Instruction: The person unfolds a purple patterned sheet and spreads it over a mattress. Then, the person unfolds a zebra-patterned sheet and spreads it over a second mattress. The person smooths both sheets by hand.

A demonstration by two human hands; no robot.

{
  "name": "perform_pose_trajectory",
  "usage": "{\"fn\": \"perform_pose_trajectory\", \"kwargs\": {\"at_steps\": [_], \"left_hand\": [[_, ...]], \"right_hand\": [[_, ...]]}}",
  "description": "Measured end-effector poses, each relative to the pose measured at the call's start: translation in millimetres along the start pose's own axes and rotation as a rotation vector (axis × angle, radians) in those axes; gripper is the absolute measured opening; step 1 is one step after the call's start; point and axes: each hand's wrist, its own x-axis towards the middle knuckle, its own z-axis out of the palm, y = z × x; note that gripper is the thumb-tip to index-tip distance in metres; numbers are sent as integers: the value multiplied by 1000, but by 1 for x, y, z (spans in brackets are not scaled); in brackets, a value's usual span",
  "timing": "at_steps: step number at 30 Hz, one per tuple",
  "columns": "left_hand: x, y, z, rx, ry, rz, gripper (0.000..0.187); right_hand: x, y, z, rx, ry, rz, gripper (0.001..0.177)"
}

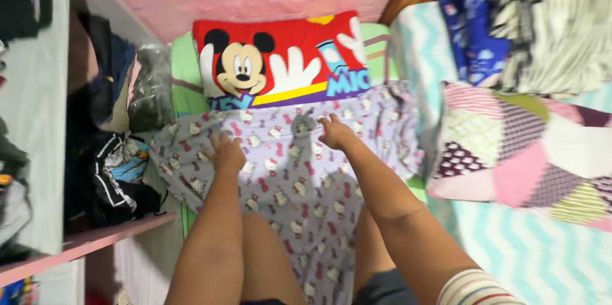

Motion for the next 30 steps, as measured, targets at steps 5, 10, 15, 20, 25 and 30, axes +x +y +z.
{"fn": "perform_pose_trajectory", "kwargs": {"at_steps": [5,10,15,20,25,30], "left_hand": [[-124,106,-104,-95,-49,63,55],[-231,151,-170,-218,-106,-80,58],[-307,179,-174,-255,-178,-165,63],[-384,207,-167,-208,-323,-53,57],[-461,210,-162,-145,-344,120,57],[-552,175,-141,-172,-225,248,52]], "right_hand": [[-130,77,-72,-23,-76,-31,73],[-242,126,-134,10,-84,-192,67],[-332,132,-165,-9,-209,-143,62],[-394,136,-155,3,-205,-209,64],[-440,138,-116,68,22,-237,53],[-518,111,-55,138,66,-101,54]]}}
